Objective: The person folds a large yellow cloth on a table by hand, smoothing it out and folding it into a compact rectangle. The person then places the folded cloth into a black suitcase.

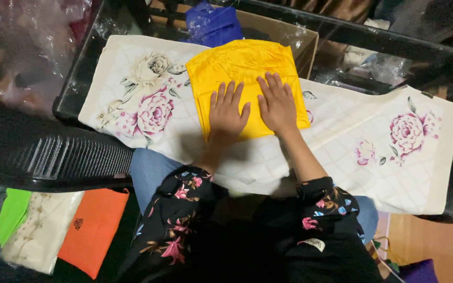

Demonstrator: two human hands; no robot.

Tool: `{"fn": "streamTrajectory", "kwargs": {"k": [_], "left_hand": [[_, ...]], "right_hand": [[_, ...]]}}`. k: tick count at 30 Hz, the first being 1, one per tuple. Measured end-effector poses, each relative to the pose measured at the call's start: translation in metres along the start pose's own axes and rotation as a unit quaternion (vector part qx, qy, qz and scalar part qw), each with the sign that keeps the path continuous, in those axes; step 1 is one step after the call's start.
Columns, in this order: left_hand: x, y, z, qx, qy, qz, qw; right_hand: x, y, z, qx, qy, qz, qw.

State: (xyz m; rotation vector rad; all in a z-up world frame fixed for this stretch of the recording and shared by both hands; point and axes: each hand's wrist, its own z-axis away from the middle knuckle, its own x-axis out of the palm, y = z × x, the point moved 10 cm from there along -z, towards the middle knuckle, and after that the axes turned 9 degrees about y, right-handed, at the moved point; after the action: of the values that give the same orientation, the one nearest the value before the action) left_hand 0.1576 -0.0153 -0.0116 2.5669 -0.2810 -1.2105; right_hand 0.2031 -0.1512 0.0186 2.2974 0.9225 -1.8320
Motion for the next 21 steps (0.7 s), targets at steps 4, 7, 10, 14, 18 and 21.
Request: {"fn": "streamTrajectory", "kwargs": {"k": [4,7,10,14,18,21], "left_hand": [[-0.020,-0.014,-0.005,0.004,0.022,-0.022,1.000],[-0.035,-0.021,-0.007,0.010,-0.056,0.012,0.998],[-0.045,-0.026,-0.003,0.060,-0.153,0.058,0.985],[-0.040,-0.056,0.010,0.131,-0.282,0.159,0.937],[-0.068,-0.065,0.009,0.145,-0.360,0.193,0.901],[-0.085,-0.058,-0.002,0.138,-0.367,0.162,0.906]], "right_hand": [[-0.004,0.018,-0.001,0.049,0.001,0.011,0.999],[-0.010,0.019,0.000,0.083,0.008,0.045,0.996],[-0.009,0.027,0.001,0.114,-0.010,0.050,0.992],[-0.005,0.034,-0.002,0.109,-0.065,0.062,0.990],[-0.007,0.032,-0.002,0.098,-0.101,0.072,0.987],[0.001,0.040,-0.006,0.085,-0.121,0.100,0.984]]}}
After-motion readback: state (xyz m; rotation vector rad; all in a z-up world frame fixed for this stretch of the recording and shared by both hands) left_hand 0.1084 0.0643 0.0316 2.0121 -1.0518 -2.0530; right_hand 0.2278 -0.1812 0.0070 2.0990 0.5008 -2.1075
